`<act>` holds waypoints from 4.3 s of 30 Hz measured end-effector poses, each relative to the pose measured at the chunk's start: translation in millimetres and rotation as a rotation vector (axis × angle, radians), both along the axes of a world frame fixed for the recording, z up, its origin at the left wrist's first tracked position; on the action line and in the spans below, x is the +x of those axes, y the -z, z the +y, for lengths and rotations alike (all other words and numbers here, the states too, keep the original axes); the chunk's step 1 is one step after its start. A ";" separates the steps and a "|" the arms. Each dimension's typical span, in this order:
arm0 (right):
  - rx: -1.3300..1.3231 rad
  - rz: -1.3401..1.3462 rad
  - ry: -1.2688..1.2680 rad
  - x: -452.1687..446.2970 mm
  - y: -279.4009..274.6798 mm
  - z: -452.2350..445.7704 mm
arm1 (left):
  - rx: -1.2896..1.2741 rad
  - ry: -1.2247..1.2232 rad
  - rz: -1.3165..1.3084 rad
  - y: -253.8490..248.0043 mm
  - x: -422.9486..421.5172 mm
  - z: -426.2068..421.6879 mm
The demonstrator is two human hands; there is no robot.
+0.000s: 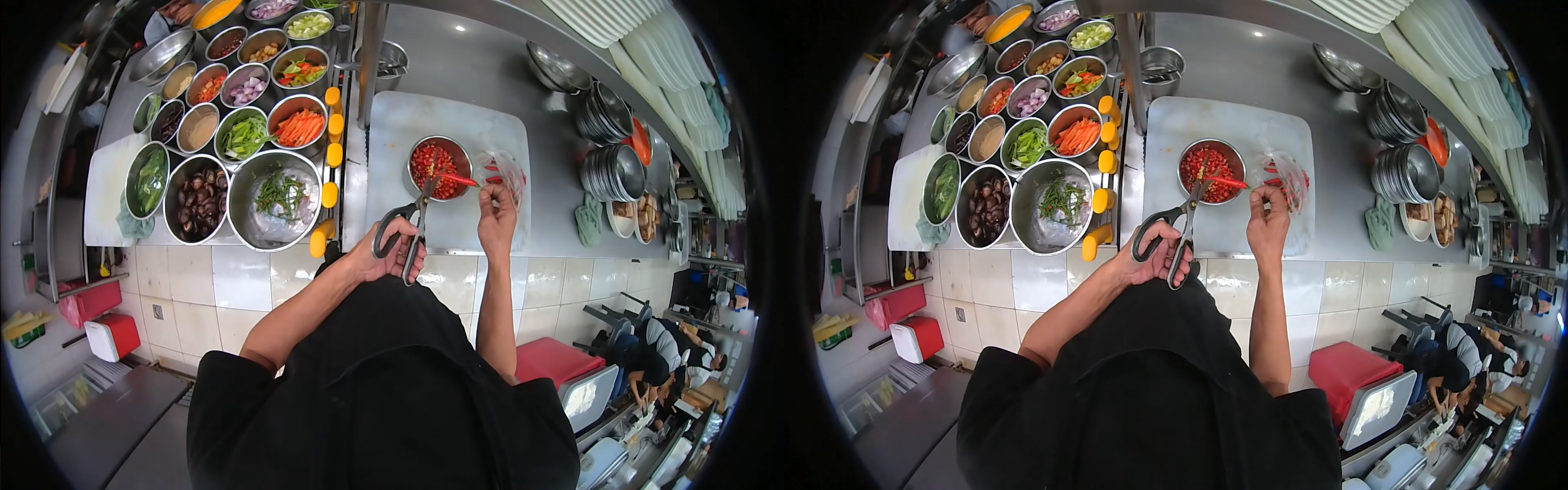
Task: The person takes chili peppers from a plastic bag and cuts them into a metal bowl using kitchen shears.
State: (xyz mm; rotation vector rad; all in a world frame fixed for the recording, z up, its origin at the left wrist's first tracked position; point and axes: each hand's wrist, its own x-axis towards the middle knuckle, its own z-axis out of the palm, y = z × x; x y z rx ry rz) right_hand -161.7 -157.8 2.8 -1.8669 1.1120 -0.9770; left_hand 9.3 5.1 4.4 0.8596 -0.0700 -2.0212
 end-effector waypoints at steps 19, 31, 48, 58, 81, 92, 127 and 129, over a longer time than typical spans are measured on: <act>0.059 0.010 0.012 -0.3 4.4 -2.2 | 0.029 -0.068 -0.273 -9.4 -3.5 -9.0; 0.071 0.027 -0.003 1.8 7.0 -0.7 | 0.039 -0.005 -0.084 -11.1 -7.5 -10.1; 0.001 0.126 -0.011 4.2 5.9 -4.5 | 0.039 0.041 -0.056 -10.8 -7.8 -6.9; -0.027 0.134 -0.011 5.4 1.7 -2.9 | 0.029 0.046 -0.098 -10.8 -9.9 -7.5; -0.017 0.153 0.019 9.8 -1.4 -3.0 | 0.027 -0.066 -0.192 -13.4 -10.3 -7.1; -0.045 0.190 -0.026 10.8 3.1 -5.2 | 0.030 0.004 -0.050 -13.1 -11.9 -7.9; -0.111 0.233 -0.043 21.6 -1.0 2.8 | 0.030 0.009 -0.073 -18.3 -15.0 -6.9; -0.107 0.242 -0.031 20.3 -0.1 2.4 | 0.026 -0.018 -0.141 -15.3 -15.7 -7.2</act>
